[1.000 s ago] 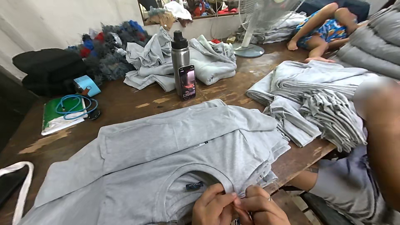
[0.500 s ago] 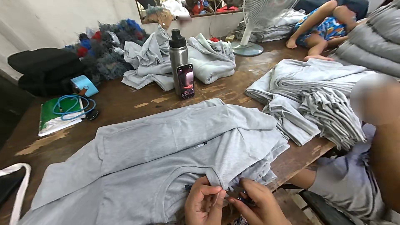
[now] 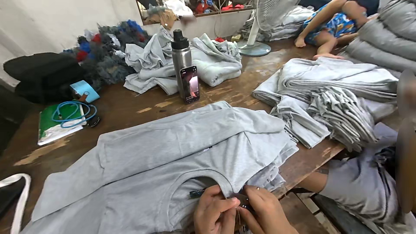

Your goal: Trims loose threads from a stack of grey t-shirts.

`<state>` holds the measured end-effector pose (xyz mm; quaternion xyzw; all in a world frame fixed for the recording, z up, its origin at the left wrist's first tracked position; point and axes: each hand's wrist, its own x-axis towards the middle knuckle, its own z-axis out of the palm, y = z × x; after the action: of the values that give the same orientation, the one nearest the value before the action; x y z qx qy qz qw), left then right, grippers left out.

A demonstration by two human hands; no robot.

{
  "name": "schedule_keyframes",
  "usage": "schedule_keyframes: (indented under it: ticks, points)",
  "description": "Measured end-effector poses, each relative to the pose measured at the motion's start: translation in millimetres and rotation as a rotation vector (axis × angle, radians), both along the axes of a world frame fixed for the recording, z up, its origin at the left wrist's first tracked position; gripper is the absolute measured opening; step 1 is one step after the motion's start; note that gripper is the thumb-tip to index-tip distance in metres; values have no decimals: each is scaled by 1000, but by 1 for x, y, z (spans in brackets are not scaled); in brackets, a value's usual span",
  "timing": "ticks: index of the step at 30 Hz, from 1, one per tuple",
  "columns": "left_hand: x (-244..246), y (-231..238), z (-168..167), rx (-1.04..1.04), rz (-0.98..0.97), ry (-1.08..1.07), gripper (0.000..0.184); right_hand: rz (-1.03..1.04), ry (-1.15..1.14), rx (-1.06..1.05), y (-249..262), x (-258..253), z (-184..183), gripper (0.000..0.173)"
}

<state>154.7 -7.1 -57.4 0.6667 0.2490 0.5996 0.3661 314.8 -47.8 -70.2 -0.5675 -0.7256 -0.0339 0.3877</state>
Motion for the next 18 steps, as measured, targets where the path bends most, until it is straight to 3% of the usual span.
schedule_keyframes:
  ticks: [6,10,15,18]
  points:
    - [0,-2,0,-103,-19,-37,6,19,21,-18,0,1,-2,44]
    - [-5,-1,-1,-159,-71,-44,8,52,272,-36,-3,11,6,46]
    - [-13,-4,-1,150,-58,319,8,230,594,5,12,10,20,36]
    - [-12,-12,-3,391,19,598,15,332,559,-289,34,13,19,39]
